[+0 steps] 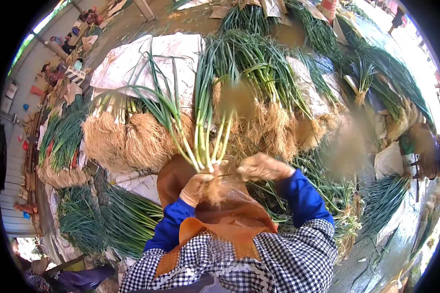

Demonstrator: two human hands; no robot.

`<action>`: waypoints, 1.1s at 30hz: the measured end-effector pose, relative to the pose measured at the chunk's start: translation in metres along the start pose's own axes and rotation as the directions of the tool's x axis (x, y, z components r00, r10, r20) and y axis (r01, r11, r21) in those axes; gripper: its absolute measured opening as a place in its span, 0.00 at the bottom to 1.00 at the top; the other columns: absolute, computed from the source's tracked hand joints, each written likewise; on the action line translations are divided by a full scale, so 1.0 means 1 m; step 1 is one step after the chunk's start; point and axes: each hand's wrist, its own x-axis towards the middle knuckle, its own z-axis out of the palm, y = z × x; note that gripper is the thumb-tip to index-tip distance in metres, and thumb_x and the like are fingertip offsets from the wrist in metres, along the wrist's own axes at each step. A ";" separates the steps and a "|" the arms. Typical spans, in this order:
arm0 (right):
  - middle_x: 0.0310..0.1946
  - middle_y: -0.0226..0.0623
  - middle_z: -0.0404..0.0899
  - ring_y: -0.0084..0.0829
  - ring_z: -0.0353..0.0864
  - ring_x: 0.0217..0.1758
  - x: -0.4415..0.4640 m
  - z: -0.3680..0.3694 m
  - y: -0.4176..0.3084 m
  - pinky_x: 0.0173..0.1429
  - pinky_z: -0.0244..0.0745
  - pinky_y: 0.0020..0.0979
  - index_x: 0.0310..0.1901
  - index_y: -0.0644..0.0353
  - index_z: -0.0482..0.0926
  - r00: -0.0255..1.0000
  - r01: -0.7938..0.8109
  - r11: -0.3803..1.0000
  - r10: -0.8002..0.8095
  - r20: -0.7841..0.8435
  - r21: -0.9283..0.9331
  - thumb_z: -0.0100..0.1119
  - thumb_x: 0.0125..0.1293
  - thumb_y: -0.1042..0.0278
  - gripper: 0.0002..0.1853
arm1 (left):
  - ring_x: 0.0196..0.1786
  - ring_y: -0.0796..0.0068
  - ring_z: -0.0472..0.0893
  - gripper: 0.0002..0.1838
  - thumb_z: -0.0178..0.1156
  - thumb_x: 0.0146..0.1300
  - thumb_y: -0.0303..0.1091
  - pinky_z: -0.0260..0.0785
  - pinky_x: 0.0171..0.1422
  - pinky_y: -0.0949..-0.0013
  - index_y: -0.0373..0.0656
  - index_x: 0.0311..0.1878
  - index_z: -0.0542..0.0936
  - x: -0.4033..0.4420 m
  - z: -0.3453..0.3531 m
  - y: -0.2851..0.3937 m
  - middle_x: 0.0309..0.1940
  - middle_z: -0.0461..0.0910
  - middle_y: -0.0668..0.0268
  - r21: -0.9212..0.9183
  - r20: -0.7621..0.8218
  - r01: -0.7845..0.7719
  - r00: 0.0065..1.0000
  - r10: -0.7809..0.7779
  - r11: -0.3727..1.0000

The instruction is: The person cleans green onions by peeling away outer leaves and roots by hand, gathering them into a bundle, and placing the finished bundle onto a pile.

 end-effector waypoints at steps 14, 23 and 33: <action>0.27 0.42 0.81 0.39 0.82 0.32 0.087 -0.160 0.070 0.33 0.76 0.33 0.28 0.56 0.81 0.632 -0.739 0.421 0.165 -0.757 -0.526 0.58 0.55 0.53 0.14 | 0.47 0.66 0.75 0.21 0.55 0.48 0.17 0.68 0.56 0.65 0.38 0.49 0.71 0.040 -0.033 -0.030 0.46 0.73 0.61 -0.203 0.026 -0.140 0.989 0.148 0.969; 0.25 0.30 0.74 0.24 0.73 0.32 0.009 0.009 0.081 0.39 0.68 0.26 0.35 0.64 0.77 0.882 0.252 0.826 0.018 -0.470 0.505 0.53 0.64 0.61 0.13 | 0.44 0.67 0.79 0.12 0.55 0.56 0.24 0.75 0.50 0.65 0.37 0.45 0.75 0.058 0.003 -0.065 0.37 0.79 0.64 -0.290 0.073 -0.033 0.996 0.057 0.956; 0.32 0.34 0.74 0.40 0.74 0.33 0.016 0.056 0.095 0.36 0.71 0.37 0.29 0.53 0.74 0.324 -0.348 0.729 -0.497 -0.805 -0.590 0.62 0.49 0.61 0.09 | 0.43 0.73 0.76 0.16 0.55 0.54 0.20 0.70 0.51 0.73 0.37 0.48 0.73 0.061 -0.010 -0.098 0.39 0.77 0.66 0.055 -0.186 -0.186 0.963 0.193 0.981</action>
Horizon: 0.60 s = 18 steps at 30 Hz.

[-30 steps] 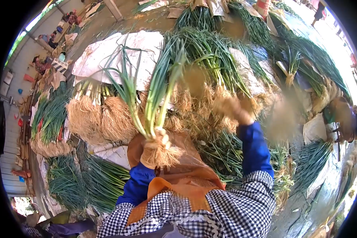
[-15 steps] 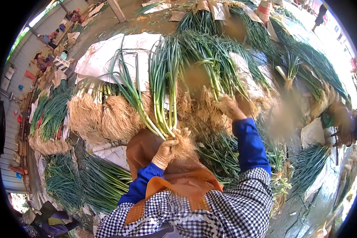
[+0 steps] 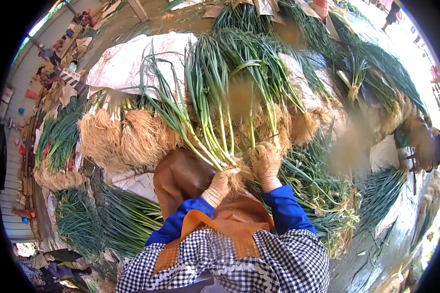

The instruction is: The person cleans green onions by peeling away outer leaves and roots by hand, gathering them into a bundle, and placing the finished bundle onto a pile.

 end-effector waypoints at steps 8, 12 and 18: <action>0.36 0.34 0.78 0.30 0.76 0.40 0.011 0.034 0.007 0.46 0.70 0.31 0.41 0.63 0.75 0.652 -0.734 0.323 0.093 0.752 0.597 0.52 0.63 0.56 0.16 | 0.41 0.72 0.77 0.13 0.55 0.53 0.19 0.72 0.47 0.70 0.40 0.43 0.74 0.003 0.009 -0.002 0.38 0.77 0.66 -0.077 -0.111 0.175 0.977 -0.183 0.981; 0.26 0.29 0.78 0.18 0.72 0.27 0.019 0.035 -0.011 0.33 0.70 0.25 0.34 0.61 0.77 0.674 -0.662 0.624 0.255 0.693 0.415 0.56 0.62 0.57 0.14 | 0.38 0.70 0.78 0.13 0.56 0.51 0.19 0.73 0.45 0.69 0.39 0.42 0.75 0.004 0.003 0.001 0.35 0.77 0.65 -0.100 -0.089 0.095 0.991 -0.104 0.990; 0.15 0.34 0.71 0.37 0.74 0.19 -0.016 0.027 -0.016 0.23 0.69 0.36 0.15 0.53 0.71 0.997 0.011 0.990 -0.001 0.072 -0.141 0.53 0.61 0.52 0.21 | 0.37 0.70 0.78 0.09 0.54 0.54 0.21 0.74 0.44 0.68 0.36 0.40 0.76 0.012 -0.011 -0.010 0.33 0.78 0.64 -0.010 -0.176 0.249 0.953 -0.247 0.968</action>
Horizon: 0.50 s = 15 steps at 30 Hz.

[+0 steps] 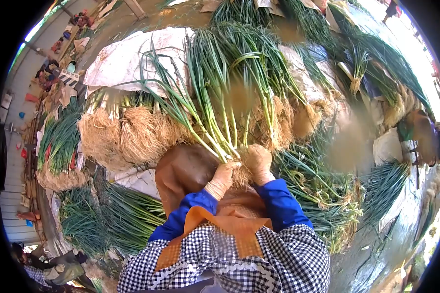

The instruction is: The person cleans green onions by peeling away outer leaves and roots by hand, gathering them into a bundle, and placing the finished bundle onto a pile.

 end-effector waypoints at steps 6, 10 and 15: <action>0.17 0.41 0.72 0.43 0.74 0.22 -0.069 -0.026 0.063 0.27 0.69 0.38 0.19 0.55 0.73 0.817 -0.524 0.851 0.490 0.303 0.036 0.44 0.67 0.54 0.21 | 0.50 0.67 0.76 0.19 0.51 0.58 0.20 0.72 0.54 0.66 0.41 0.54 0.71 -0.002 -0.016 0.006 0.51 0.72 0.54 -0.298 0.546 0.192 0.838 0.002 0.935; 0.44 0.39 0.79 0.36 0.80 0.42 -0.092 -0.063 0.138 0.40 0.76 0.38 0.47 0.52 0.77 0.341 -0.186 0.827 0.561 0.754 -0.531 0.45 0.65 0.53 0.17 | 0.45 0.66 0.78 0.17 0.50 0.58 0.20 0.76 0.49 0.64 0.35 0.52 0.71 -0.041 0.019 0.043 0.45 0.76 0.56 -0.313 0.455 0.139 0.890 0.020 0.940; 0.26 0.49 0.78 0.44 0.77 0.27 0.047 -0.067 0.058 0.38 0.73 0.38 0.33 0.62 0.78 0.732 -0.306 0.951 0.209 0.649 0.039 0.44 0.65 0.44 0.25 | 0.46 0.64 0.78 0.17 0.48 0.57 0.19 0.74 0.51 0.62 0.35 0.51 0.71 -0.023 0.008 0.027 0.47 0.76 0.56 -0.178 0.347 0.196 0.929 -0.125 0.964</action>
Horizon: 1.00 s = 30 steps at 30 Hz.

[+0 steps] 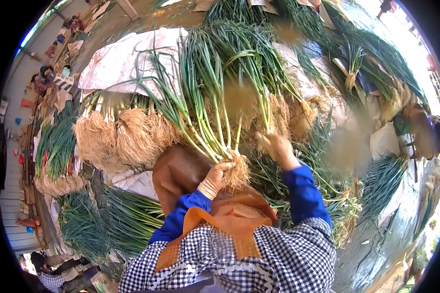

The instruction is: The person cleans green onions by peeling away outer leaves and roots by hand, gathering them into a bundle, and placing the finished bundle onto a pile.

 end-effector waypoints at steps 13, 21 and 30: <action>0.16 0.29 0.72 0.18 0.67 0.16 -0.076 -0.014 -0.037 0.20 0.59 0.22 0.23 0.58 0.73 0.973 -0.153 0.519 -0.071 0.221 0.841 0.49 0.67 0.56 0.18 | 0.43 0.64 0.79 0.15 0.50 0.55 0.19 0.73 0.51 0.64 0.36 0.47 0.74 0.013 -0.029 -0.012 0.39 0.77 0.59 0.142 -0.113 -0.144 0.981 0.161 0.979; 0.29 0.41 0.81 0.42 0.81 0.34 -0.079 -0.022 0.089 0.36 0.75 0.38 0.35 0.55 0.81 0.945 -0.258 0.828 0.324 0.051 -0.498 0.48 0.61 0.40 0.24 | 0.44 0.66 0.77 0.18 0.51 0.53 0.18 0.72 0.53 0.64 0.37 0.49 0.73 0.014 -0.022 -0.010 0.40 0.76 0.61 0.065 -0.086 -0.143 0.985 0.148 0.988; 0.10 0.27 0.69 0.27 0.69 0.12 0.002 0.039 -0.072 0.18 0.67 0.30 0.19 0.48 0.72 0.901 0.403 0.809 -0.433 0.029 -0.427 0.47 0.64 0.48 0.19 | 0.43 0.70 0.78 0.16 0.53 0.54 0.20 0.72 0.49 0.70 0.37 0.47 0.74 0.011 -0.027 -0.011 0.40 0.77 0.64 0.385 -0.194 -0.198 0.938 0.289 0.901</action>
